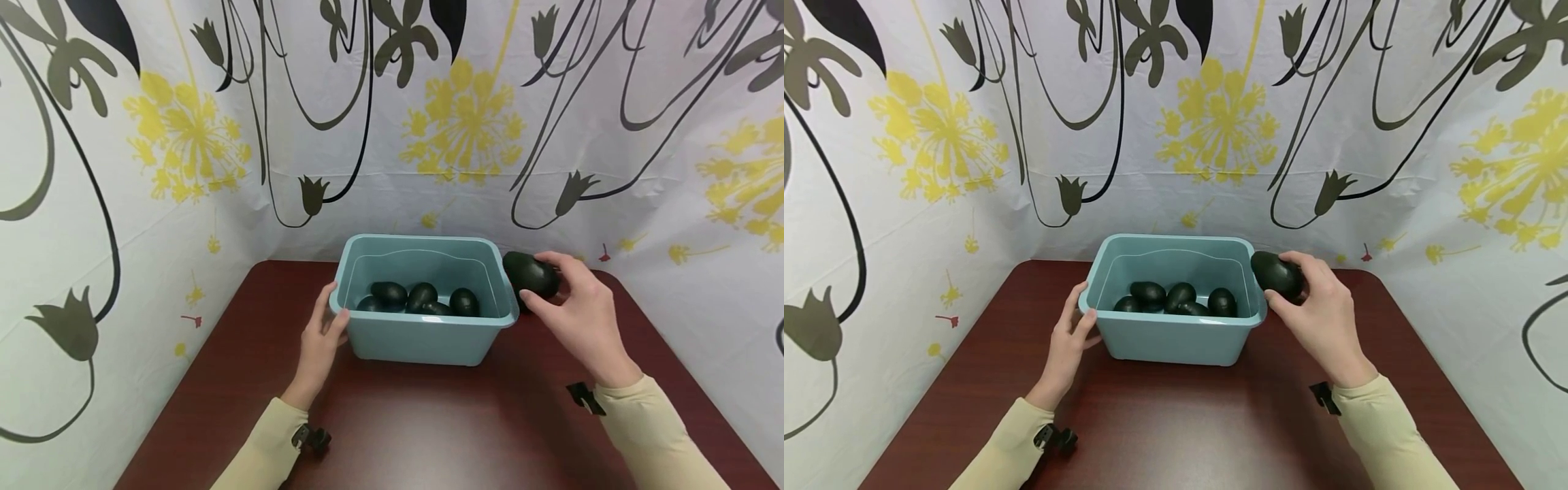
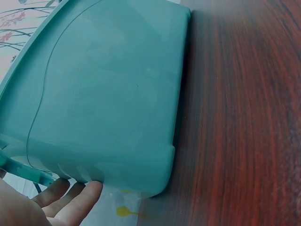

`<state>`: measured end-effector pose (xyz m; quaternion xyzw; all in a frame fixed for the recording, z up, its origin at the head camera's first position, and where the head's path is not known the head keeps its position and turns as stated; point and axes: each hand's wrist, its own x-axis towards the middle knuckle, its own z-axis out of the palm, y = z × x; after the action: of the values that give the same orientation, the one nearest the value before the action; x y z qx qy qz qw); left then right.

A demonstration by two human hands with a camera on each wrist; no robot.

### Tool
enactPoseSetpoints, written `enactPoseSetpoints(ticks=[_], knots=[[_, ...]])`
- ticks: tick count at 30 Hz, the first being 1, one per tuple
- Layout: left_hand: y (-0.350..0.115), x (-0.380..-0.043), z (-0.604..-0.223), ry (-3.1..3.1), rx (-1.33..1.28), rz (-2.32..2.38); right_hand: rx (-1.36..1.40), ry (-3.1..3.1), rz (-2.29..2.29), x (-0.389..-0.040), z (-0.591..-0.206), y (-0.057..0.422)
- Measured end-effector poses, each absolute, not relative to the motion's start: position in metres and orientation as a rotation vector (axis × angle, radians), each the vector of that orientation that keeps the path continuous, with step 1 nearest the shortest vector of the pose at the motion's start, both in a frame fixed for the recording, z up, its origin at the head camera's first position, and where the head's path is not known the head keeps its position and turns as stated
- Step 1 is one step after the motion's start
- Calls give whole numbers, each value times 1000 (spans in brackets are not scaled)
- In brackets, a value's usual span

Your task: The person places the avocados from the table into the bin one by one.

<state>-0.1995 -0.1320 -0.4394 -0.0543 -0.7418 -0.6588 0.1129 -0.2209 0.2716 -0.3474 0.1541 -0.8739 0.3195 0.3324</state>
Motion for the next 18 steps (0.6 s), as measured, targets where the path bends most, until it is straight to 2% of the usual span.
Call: enactPoseSetpoints(ticks=[9,18], knots=[[-133,-201,-441,-2173,-176,-1934,555,-2317,830,-220,-351,253],[-133,-201,-440,-2166,-185,-1942,596,-2336,857,-222,-352,245]])
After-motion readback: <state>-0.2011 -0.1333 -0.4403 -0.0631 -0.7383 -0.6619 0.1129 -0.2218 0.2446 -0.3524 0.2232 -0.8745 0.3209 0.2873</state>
